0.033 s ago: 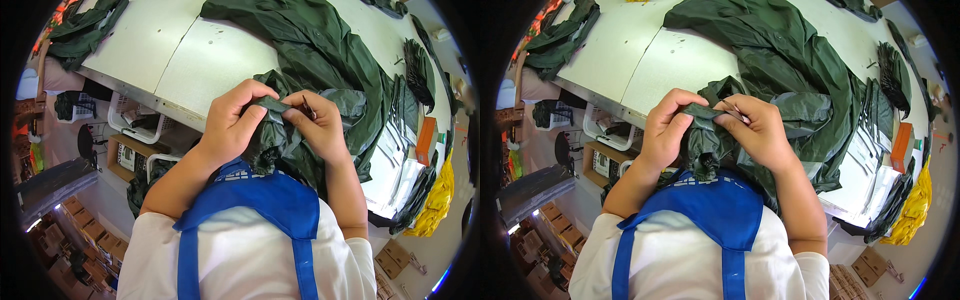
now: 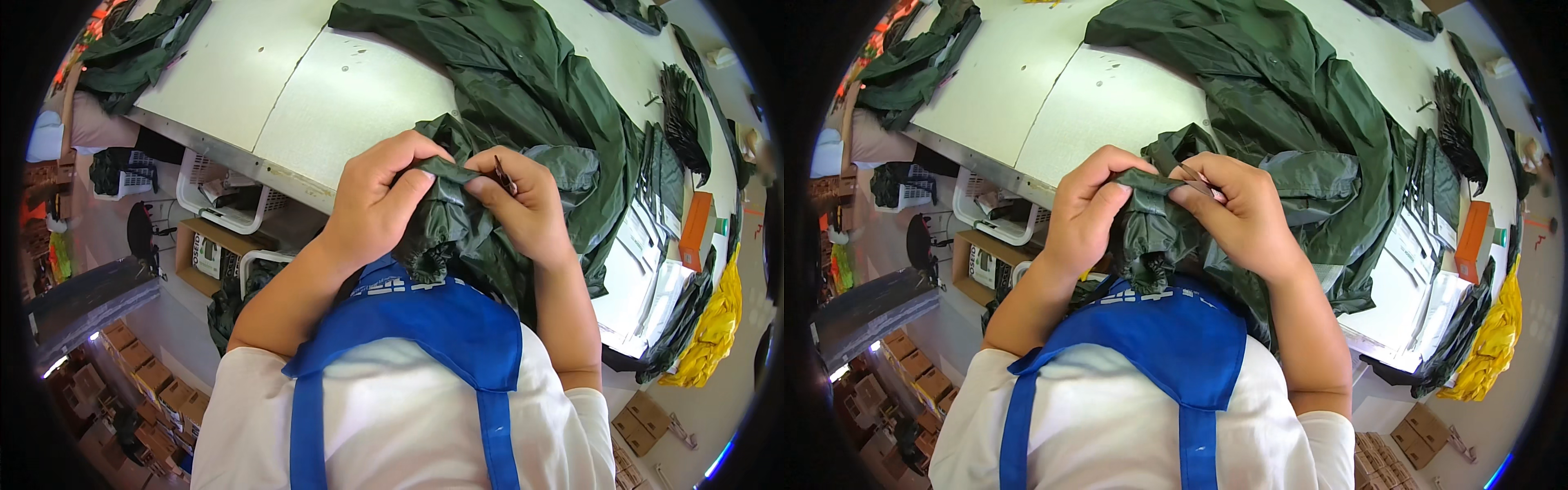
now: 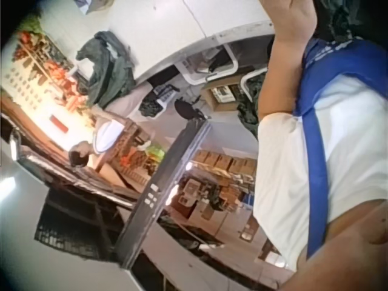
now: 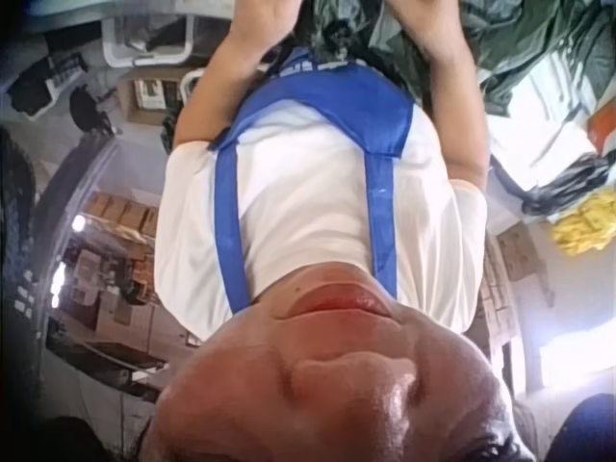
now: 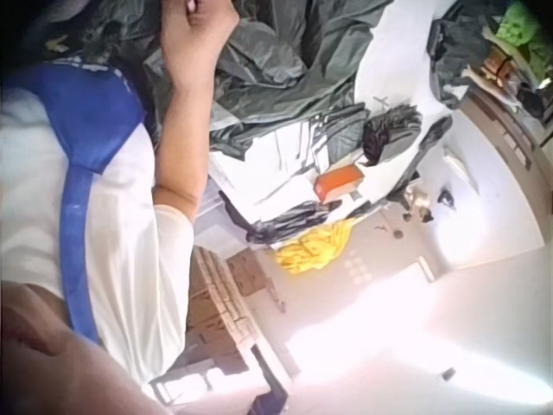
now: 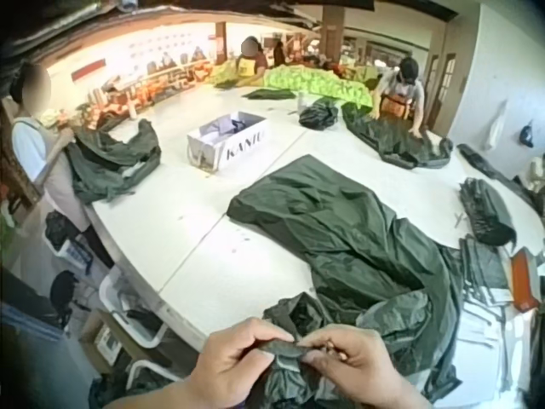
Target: The person folds a green raincoat on a white table, smoothing and aligning the fabric, then folds it into a compact bundle. The person places a white paper insert into the folded coat and secures it with a small clip. The person then unfolds the coat and inspects the zipper and seams.
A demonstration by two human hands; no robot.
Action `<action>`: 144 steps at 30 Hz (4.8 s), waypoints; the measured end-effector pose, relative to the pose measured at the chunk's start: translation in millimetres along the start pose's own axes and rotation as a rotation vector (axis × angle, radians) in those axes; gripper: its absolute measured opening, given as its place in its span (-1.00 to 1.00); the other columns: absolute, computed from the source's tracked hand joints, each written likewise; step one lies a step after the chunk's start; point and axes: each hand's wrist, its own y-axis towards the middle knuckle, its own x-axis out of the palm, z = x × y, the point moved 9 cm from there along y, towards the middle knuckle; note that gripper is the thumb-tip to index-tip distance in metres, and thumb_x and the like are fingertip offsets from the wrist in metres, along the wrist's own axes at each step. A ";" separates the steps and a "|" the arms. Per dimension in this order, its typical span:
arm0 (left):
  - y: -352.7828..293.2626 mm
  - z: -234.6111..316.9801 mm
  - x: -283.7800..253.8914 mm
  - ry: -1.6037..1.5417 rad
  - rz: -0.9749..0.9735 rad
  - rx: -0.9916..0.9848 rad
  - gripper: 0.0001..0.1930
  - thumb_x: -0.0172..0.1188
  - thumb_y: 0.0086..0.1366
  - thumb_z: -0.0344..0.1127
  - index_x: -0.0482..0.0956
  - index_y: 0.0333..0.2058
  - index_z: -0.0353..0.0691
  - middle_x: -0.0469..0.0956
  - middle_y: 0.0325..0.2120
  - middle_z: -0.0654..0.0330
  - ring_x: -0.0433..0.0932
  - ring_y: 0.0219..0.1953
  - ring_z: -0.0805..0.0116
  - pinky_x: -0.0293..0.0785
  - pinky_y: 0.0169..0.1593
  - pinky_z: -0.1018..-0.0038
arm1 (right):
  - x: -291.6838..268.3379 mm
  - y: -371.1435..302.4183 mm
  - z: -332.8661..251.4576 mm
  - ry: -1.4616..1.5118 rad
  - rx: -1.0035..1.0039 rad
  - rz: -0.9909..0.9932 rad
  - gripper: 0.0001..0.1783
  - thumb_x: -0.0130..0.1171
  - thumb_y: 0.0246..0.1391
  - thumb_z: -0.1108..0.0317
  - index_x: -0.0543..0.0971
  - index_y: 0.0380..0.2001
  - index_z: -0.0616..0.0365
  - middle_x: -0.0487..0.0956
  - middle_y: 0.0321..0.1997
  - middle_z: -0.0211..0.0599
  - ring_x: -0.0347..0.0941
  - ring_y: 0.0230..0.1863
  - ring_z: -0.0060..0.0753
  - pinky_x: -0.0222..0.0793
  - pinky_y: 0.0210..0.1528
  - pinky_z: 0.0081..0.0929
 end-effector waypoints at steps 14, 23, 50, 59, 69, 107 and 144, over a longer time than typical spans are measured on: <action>-16.0 -28.2 10.6 -0.523 -0.110 -0.481 -0.83 0.11 0.26 -0.37 0.58 -0.32 -0.39 0.56 -0.43 0.27 0.47 -0.37 0.58 0.39 -0.23 0.61 | -15.5 -12.4 -15.4 0.147 -0.021 0.189 -0.74 0.07 0.19 0.22 0.47 -0.29 0.24 0.40 -0.43 -0.51 0.20 -0.45 -0.68 0.15 -0.38 -0.68; -13.1 -19.2 14.8 -0.515 -0.147 -0.466 -0.79 0.10 0.26 -0.38 0.59 -0.27 -0.43 0.60 -0.39 0.18 0.50 -0.34 0.52 0.40 -0.19 0.58 | -28.0 -42.5 -60.0 -0.475 -0.273 0.289 -0.64 0.47 -0.25 0.35 0.57 -0.36 0.25 0.52 -0.48 -0.27 0.43 -0.53 -0.46 0.33 -0.54 -0.61; -8.5 62.4 18.0 0.530 -0.138 0.566 -0.75 0.33 -0.16 -0.57 0.51 -0.46 -0.18 0.44 -0.52 0.22 0.40 -0.52 0.28 0.29 -0.39 0.44 | -19.9 -32.3 -48.1 -0.201 -0.456 0.182 -0.82 0.33 -0.22 0.57 0.55 -0.48 0.19 0.51 -0.52 -0.42 0.35 -0.54 -0.57 0.19 -0.52 -0.69; -44.4 72.7 13.5 0.545 -0.004 1.064 -0.72 0.26 -0.21 -0.60 0.43 -0.48 -0.17 0.38 -0.38 0.21 0.38 -0.49 0.29 0.23 -0.50 0.39 | -44.4 -42.6 -18.6 0.052 -0.128 0.257 -0.47 0.33 -0.06 -0.02 0.56 -0.26 0.28 0.50 -0.41 -0.36 0.36 -0.42 -0.62 0.22 -0.41 -0.70; -45.2 69.5 18.3 0.571 0.071 1.085 -0.77 0.19 -0.25 -0.51 0.32 -0.66 -0.05 0.38 -0.48 0.31 0.38 -0.51 0.34 0.27 -0.52 0.44 | -26.3 -38.0 -46.1 -0.258 -0.195 0.112 -0.66 0.45 -0.21 0.27 0.63 -0.38 0.25 0.55 -0.49 -0.35 0.42 -0.52 -0.56 0.21 -0.56 -0.70; 157.0 -186.3 73.1 -0.165 0.124 -0.372 -0.51 0.07 0.22 -0.38 0.27 0.13 -0.31 0.49 -0.11 0.06 0.49 -0.13 0.29 0.38 -0.02 0.43 | -250.2 -56.3 102.1 -0.035 0.333 0.729 -0.73 0.06 0.18 0.27 0.58 -0.19 0.22 0.62 -0.26 -0.28 0.40 -0.50 -0.68 0.29 -0.45 -0.68; 17.1 -115.5 -3.2 -1.101 0.017 -0.521 -0.49 -0.04 0.38 -0.17 0.20 0.20 -0.33 0.36 0.14 0.02 0.39 0.15 0.21 0.26 0.24 0.29 | -7.7 47.8 117.8 -0.367 0.111 -0.649 -0.57 0.26 -0.23 0.52 0.49 -0.17 0.09 0.50 -0.24 -0.27 0.44 -0.23 -0.25 0.37 -0.14 -0.39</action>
